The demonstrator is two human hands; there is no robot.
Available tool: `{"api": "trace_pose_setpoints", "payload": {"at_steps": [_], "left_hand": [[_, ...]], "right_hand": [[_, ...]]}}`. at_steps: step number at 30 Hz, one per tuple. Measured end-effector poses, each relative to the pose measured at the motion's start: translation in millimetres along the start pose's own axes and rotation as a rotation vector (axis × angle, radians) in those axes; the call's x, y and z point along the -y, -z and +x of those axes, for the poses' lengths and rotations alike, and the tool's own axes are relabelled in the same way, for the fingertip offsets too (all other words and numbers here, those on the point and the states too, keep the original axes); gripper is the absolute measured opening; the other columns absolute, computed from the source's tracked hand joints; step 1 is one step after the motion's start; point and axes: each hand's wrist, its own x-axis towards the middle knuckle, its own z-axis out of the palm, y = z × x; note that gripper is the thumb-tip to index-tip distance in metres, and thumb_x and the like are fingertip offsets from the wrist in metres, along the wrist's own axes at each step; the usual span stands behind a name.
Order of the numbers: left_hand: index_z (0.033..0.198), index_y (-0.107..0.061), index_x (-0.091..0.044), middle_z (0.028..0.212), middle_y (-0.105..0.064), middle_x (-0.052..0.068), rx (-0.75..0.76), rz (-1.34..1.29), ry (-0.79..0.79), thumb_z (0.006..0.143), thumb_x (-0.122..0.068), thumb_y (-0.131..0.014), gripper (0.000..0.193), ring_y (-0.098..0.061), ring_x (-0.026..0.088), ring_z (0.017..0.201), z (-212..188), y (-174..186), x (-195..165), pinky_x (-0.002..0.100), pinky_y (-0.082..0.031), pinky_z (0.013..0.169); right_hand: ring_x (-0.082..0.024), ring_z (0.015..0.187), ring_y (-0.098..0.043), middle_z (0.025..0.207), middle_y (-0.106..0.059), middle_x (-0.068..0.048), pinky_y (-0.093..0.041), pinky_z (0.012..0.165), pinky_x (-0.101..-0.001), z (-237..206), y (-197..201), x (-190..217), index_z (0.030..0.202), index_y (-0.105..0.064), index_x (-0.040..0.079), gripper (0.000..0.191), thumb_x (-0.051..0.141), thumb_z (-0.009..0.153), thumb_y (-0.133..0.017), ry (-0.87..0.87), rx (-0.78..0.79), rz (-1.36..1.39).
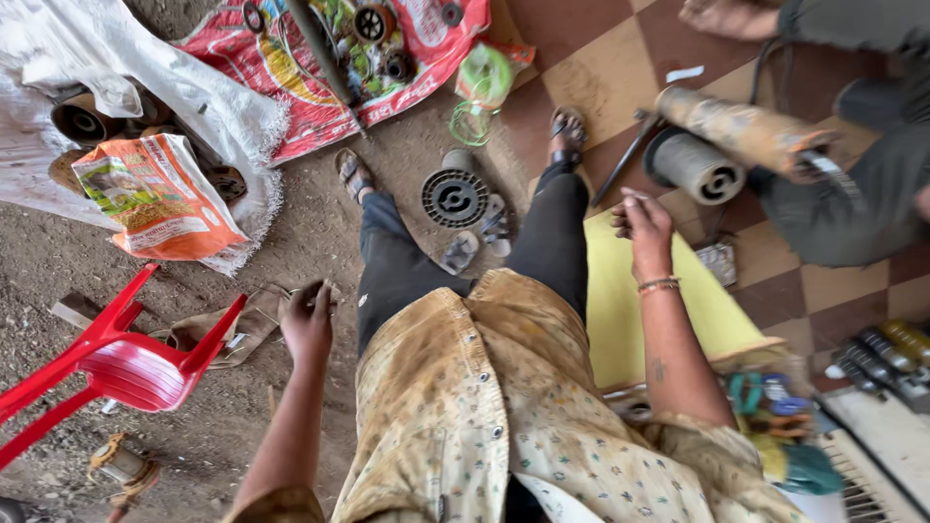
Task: The person secures a black cable around a cylindrical metal component using pliers, then uses a hammer to tap the assembly. The person then picks up a separate metal fan-like part and inspects it by hand.
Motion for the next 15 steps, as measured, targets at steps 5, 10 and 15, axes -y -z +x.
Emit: {"api": "trace_pose_setpoints", "payload": {"at_steps": [5,10,15], "left_hand": [[0.116,-0.073,0.000,0.103,-0.077,0.011,0.246,-0.119,-0.284,0.096,-0.022,-0.072,0.029,-0.073,0.016,0.088,223,-41,1,0.030,-0.057,0.080],[0.107,-0.073,-0.002,0.097,-0.077,0.017,0.147,0.087,-0.334,0.090,-0.035,-0.079,0.038,-0.074,0.028,0.088,415,-117,-27,0.039,-0.057,0.080],[0.114,-0.068,0.001,0.105,-0.074,0.017,0.046,-0.180,-0.445,0.082,-0.026,-0.083,0.045,-0.073,0.030,0.087,540,-244,-77,0.038,-0.058,0.078]], "right_hand": [[-0.008,0.071,-0.056,0.086,-0.066,-0.002,-0.046,0.065,-0.0237,-36,-143,-84,0.122,-0.070,0.000,0.024,0.019,0.109,-0.062,0.070,-0.260,0.026],[-0.010,0.078,-0.067,0.099,-0.076,-0.003,-0.049,0.062,-0.0230,14,-312,-160,0.131,-0.066,0.014,0.033,0.027,0.103,-0.056,-0.213,0.266,-0.214],[-0.023,0.100,-0.073,0.113,-0.074,-0.011,-0.060,0.083,-0.0352,99,-374,-227,0.133,-0.064,0.009,0.039,0.012,0.094,-0.066,0.457,0.550,-0.877]]}}
